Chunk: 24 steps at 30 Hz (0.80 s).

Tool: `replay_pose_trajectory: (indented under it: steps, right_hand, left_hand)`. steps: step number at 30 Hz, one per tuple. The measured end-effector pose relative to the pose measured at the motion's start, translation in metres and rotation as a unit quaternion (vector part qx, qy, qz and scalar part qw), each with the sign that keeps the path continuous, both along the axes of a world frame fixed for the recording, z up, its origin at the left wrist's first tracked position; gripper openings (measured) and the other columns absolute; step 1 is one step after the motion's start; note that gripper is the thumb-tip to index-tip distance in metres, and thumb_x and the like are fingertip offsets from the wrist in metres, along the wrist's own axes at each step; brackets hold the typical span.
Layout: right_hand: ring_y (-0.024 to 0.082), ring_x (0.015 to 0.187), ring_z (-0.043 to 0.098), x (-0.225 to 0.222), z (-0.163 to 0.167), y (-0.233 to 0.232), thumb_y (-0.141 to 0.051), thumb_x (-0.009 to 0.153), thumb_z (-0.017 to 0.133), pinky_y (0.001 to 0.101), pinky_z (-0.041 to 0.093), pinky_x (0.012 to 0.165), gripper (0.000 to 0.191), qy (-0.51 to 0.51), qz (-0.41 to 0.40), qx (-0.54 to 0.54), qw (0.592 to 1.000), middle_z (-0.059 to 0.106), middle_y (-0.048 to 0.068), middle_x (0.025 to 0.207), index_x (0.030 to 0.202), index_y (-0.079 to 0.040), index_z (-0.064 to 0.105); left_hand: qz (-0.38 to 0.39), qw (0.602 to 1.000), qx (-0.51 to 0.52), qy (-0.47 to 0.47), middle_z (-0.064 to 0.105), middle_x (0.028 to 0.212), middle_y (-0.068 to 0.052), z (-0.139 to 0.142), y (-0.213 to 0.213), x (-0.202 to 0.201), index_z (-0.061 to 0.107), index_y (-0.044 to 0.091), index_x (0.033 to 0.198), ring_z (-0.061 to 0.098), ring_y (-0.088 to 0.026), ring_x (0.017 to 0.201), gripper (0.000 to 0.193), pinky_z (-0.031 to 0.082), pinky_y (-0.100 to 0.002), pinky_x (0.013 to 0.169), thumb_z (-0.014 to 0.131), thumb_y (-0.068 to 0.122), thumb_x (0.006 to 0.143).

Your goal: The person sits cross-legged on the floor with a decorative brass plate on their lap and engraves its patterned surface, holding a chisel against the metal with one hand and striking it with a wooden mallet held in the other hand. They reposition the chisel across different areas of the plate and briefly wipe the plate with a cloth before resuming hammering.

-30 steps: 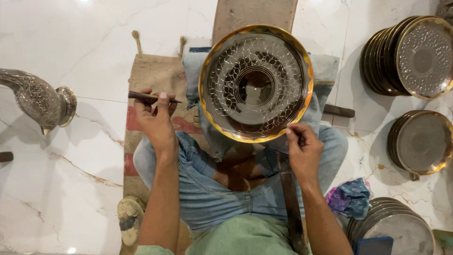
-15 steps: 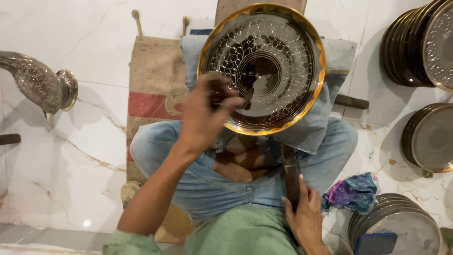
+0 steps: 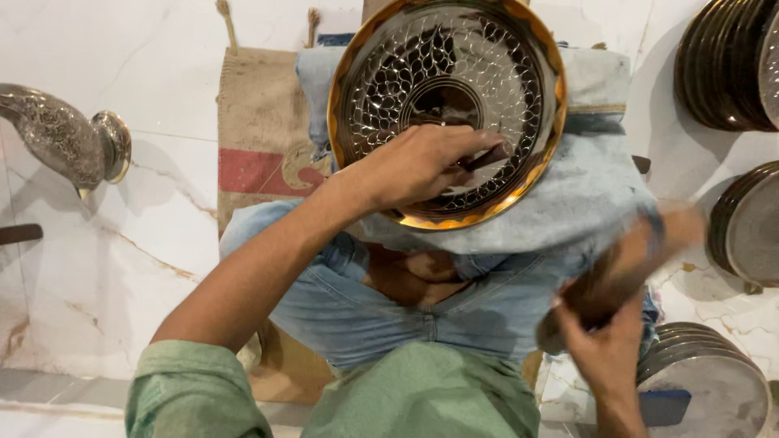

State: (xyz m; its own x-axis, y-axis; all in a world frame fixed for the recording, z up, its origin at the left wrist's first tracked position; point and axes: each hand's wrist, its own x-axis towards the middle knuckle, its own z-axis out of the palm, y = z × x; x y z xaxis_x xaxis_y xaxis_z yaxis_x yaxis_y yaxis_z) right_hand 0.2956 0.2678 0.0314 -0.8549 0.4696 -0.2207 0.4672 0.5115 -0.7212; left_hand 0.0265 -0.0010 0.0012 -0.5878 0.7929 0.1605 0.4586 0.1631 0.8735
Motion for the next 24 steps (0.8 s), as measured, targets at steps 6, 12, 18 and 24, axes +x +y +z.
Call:
replay_pose_trajectory:
  steps: [6, 12, 18, 24]
  right_hand:
    - [0.022, 0.102, 0.070, -0.085, 0.059, -0.006, -0.008, 0.097, 0.078, 0.0361, 0.061, 0.094, 0.075, 0.143, 0.053, 0.003, 0.988, 0.067, 0.011, 0.111, 0.152, -0.009, 0.027]
    - [0.038, 0.088, 0.069, -0.149, 0.103, -0.015, -0.017, 0.085, 0.076, 0.0469, 0.057, 0.075, 0.075, 0.056, 0.284, 0.289, 0.913, 0.065, 0.019, 0.099, 0.153, -0.013, 0.047]
    - [0.033, 0.083, 0.071, -0.190, 0.142, -0.042, -0.018, 0.081, 0.070, 0.0445, 0.059, 0.069, 0.087, -0.024, 0.384, 0.369, 0.846, 0.070, 0.010, 0.108, 0.162, -0.027, 0.040]
    - [0.020, 0.082, 0.072, -0.212, 0.162, -0.067, -0.015, 0.099, 0.056, 0.0371, 0.063, 0.072, 0.078, -0.136, 0.497, 0.508, 0.690, 0.066, 0.006, 0.101, 0.166, -0.040, 0.025]
  left_hand:
    - [-0.005, 1.000, -0.015, 0.019, 0.068, 0.115, -0.014, -0.003, -0.001, 0.000, 0.053, 0.009, 0.143, 0.068, -0.037, 0.107, 0.058, 0.055, -0.045, 0.087, 0.073, 0.008, 0.089]
    - [0.079, 0.994, 0.074, 0.012, 0.067, 0.121, -0.016, -0.009, -0.007, 0.020, 0.055, 0.007, 0.138, 0.069, -0.037, 0.110, 0.059, 0.058, -0.043, 0.092, 0.068, -0.003, 0.081]
    - [0.400, 0.916, 0.014, -0.023, 0.065, 0.108, -0.021, -0.011, 0.014, 0.070, 0.055, 0.002, 0.131, 0.067, -0.043, 0.097, 0.040, 0.054, -0.049, 0.078, 0.070, 0.005, 0.094]
    - [0.512, 0.854, 0.068, 0.067, 0.063, 0.103, -0.024, -0.013, 0.025, 0.089, 0.051, -0.002, 0.125, 0.064, -0.047, 0.092, 0.035, 0.052, -0.051, 0.076, 0.070, 0.002, 0.095]
